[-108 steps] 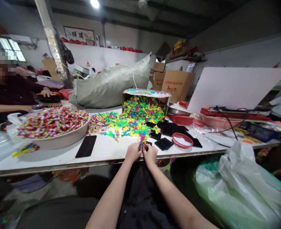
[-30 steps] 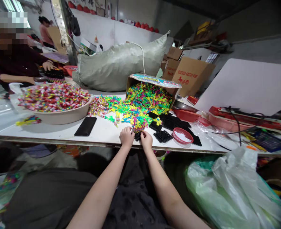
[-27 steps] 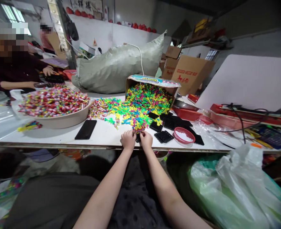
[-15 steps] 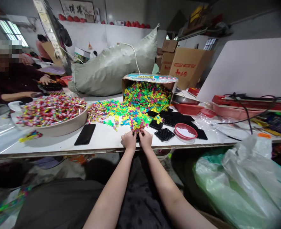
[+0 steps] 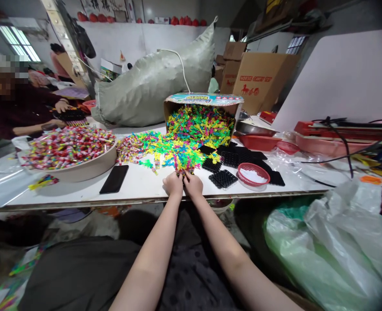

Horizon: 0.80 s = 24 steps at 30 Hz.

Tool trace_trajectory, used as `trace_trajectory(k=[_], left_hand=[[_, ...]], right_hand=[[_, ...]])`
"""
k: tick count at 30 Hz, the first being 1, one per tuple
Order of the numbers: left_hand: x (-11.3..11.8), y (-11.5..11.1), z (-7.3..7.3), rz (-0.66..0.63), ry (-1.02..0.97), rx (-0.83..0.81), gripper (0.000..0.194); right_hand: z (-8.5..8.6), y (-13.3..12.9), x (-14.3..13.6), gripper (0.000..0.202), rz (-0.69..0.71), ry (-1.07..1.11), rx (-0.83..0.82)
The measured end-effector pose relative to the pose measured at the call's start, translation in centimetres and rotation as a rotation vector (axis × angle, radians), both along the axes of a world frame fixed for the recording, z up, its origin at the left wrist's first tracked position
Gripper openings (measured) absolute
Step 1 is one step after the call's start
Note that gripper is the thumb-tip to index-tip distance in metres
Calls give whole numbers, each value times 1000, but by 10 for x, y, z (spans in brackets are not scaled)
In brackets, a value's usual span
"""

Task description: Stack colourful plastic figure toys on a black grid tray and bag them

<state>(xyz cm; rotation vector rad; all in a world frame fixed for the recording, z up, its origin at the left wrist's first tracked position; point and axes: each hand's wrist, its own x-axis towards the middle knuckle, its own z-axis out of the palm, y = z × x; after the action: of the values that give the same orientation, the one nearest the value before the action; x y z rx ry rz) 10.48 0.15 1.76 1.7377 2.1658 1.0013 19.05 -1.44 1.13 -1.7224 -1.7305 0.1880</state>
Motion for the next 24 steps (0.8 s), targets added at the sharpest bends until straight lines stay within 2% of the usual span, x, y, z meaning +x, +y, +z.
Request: trace_trajectory(k=[12, 24], left_hand=[[-7, 1, 1, -28, -138, -80, 33], [-11, 1, 4, -113, -84, -78, 34]], right_hand=[[3, -1, -3, 38, -60, -89, -59], [2, -3, -5, 37, -39, -93, -3]])
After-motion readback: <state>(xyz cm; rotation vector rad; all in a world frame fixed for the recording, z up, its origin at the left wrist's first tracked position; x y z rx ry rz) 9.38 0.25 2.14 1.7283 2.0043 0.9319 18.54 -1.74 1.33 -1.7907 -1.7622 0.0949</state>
